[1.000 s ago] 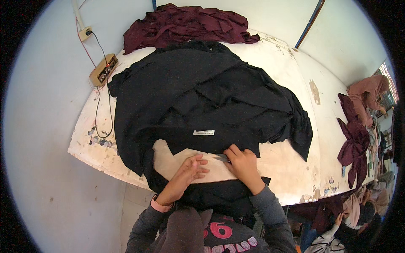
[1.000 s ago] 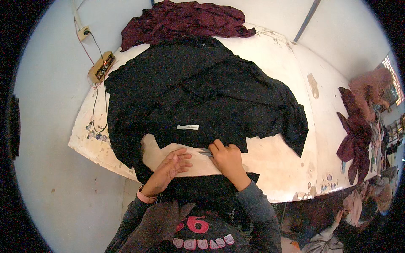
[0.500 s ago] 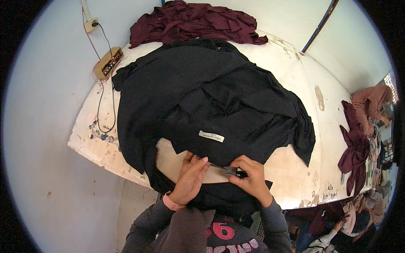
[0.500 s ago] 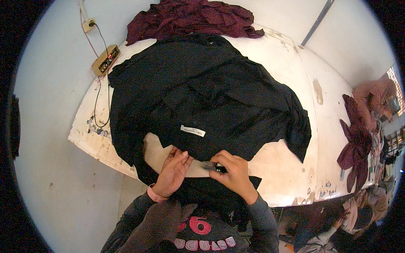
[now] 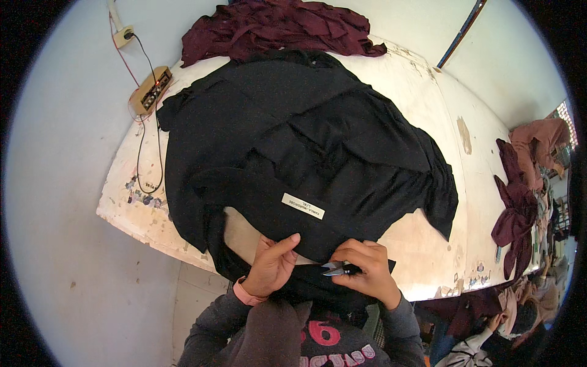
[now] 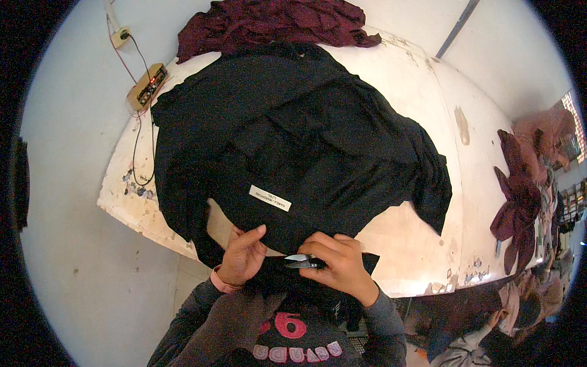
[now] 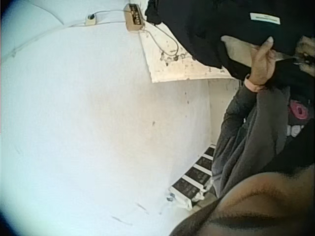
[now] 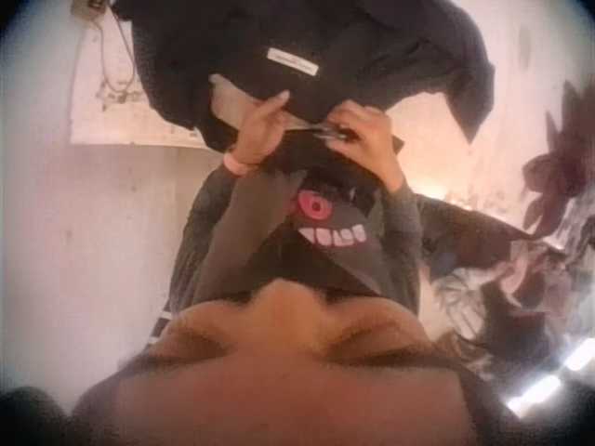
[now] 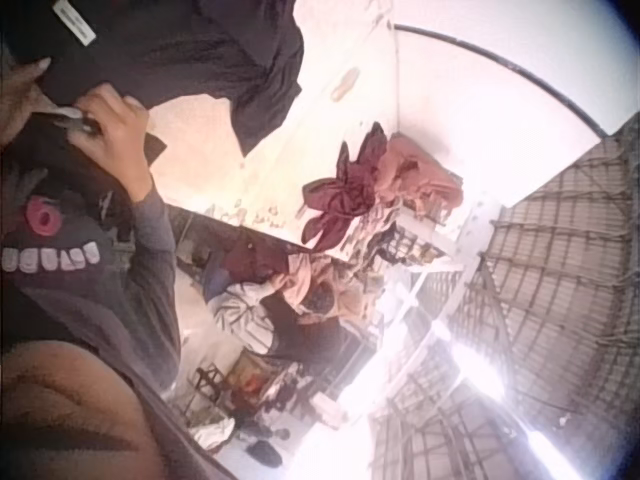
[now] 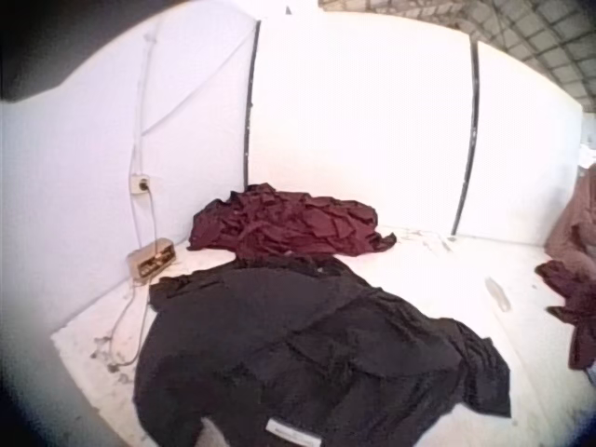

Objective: The person uses a small blade to cut a black garment on a white table. They repeatedly lift, fold, and trim sections of the fabric, then place the cut pieces aside. The task continues with consistent hand movements and tool use throughout the clip.

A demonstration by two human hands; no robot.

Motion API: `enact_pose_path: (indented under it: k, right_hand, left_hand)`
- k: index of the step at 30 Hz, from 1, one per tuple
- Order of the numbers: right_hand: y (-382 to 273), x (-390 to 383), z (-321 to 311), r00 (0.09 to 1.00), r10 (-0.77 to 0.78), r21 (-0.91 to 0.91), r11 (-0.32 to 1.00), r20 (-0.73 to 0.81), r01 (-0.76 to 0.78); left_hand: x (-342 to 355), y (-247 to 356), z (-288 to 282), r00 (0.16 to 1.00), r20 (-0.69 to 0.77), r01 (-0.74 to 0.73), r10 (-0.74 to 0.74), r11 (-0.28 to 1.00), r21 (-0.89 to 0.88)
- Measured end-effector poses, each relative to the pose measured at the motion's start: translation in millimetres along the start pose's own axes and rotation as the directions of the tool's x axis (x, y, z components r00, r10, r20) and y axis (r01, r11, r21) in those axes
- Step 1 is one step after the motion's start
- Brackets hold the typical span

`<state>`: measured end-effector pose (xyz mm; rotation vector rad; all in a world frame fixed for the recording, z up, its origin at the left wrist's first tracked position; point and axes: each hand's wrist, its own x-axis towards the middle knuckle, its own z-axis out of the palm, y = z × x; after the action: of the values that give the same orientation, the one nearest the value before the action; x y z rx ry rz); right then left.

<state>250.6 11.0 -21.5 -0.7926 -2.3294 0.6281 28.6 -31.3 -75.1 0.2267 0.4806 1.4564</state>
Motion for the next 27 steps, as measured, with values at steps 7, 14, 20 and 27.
enact_pose_path:
  k: [7,14,20,27]
  right_hand:
    - [0,5,0,0.999,-0.026,-0.034,0.999,0.024,0.027]
    - [-1,16,1,0.998,-0.056,0.006,0.998,0.038,0.056]
    - [4,31,6,0.996,-0.045,0.112,0.992,-0.081,0.054]
    - [-11,112,2,0.994,-0.042,0.194,0.979,-0.097,0.06]
  left_hand:
    - [-1,2,6,0.999,0.044,-0.015,0.015,1.0,-0.021]
    - [-4,0,-3,1.0,0.015,-0.016,0.015,0.997,0.069]
    - [-9,-2,-6,0.998,0.038,-0.054,0.051,0.994,0.097]
    - [-15,-3,0,0.998,0.015,-0.061,0.059,0.987,0.148]
